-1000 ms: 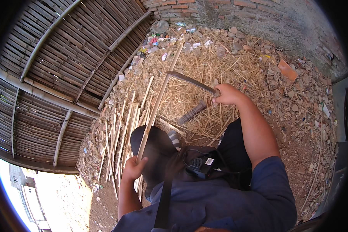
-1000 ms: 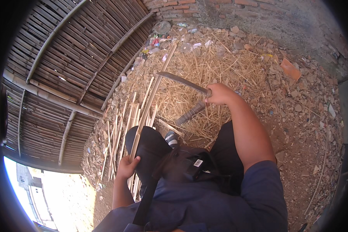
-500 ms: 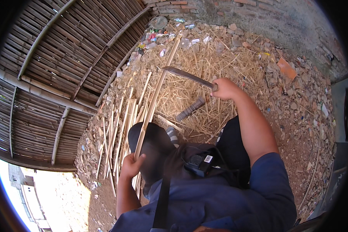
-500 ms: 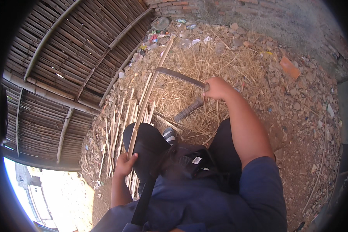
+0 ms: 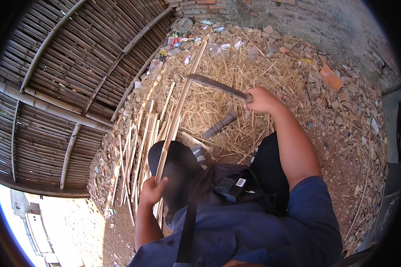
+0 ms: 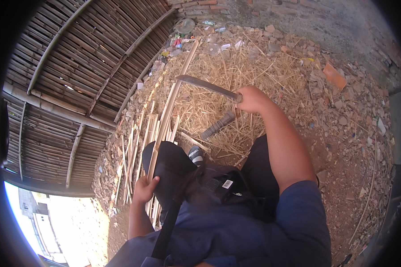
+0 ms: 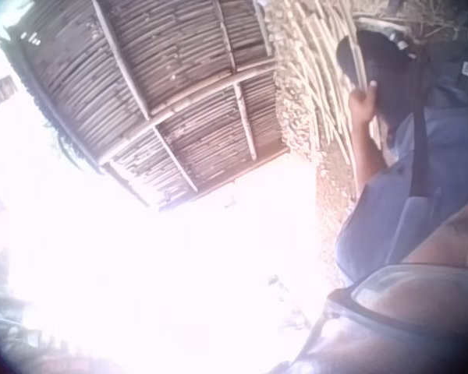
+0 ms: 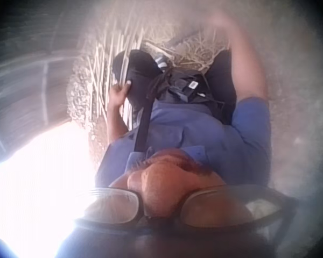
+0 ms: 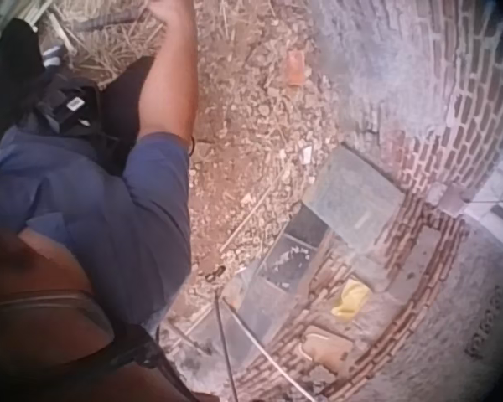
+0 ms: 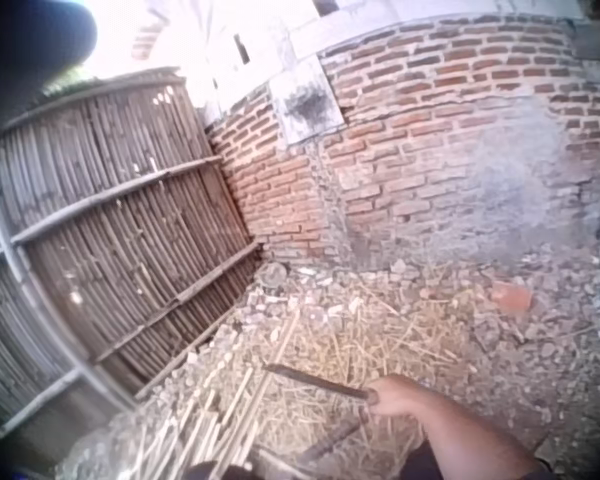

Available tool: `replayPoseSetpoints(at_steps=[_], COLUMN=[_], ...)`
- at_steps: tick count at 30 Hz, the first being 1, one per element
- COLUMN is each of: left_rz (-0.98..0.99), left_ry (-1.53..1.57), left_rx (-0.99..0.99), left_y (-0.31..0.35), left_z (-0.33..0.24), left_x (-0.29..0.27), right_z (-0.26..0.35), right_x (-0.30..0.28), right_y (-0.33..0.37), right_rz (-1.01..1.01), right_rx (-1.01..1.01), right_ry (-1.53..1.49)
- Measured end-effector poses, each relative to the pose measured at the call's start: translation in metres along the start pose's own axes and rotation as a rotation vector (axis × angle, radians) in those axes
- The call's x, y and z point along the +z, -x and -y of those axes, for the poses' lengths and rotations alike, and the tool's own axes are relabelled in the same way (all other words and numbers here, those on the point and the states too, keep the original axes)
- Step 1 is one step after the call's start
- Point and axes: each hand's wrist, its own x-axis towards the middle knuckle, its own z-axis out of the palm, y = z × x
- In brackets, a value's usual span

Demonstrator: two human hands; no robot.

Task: The person sits on the ground and uses a curved blade to scrape and sharpen a long, thin bamboo stick. They hold the stick with their left hand and repeatedly draw the blade along its length with their right hand to smooth the surface.

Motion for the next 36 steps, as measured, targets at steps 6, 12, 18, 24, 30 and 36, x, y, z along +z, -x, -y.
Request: replayPoseSetpoints(at_steps=[6,12,18,24,30,36], left_rz=[0.017,0.071,0.065,0.093,0.034,-0.131], left_ry=[0.063,0.154,0.154,0.094,0.039,-0.349], left_rx=[0.034,0.148,0.149,0.029,0.023,0.083], left_y=[-0.002,-0.012,-0.011,-0.010,-0.006,0.001], left_z=[0.012,0.036,0.038,0.018,0.015,0.001], left_x=[0.001,-0.006,-0.004,-0.008,-0.005,0.008], right_z=[0.011,0.028,0.023,0.040,0.019,0.036], right_x=[-0.015,-0.010,-0.015,0.006,-0.008,0.015], right_y=[0.026,0.025,0.021,0.028,0.020,0.023], right_rz=[0.105,0.103,0.000,0.123,-0.007,0.064], right_rx=[-0.101,-0.102,-0.097,-0.212,-0.095,-0.224], right_ry=[0.017,0.132,0.085,0.201,0.087,0.168])
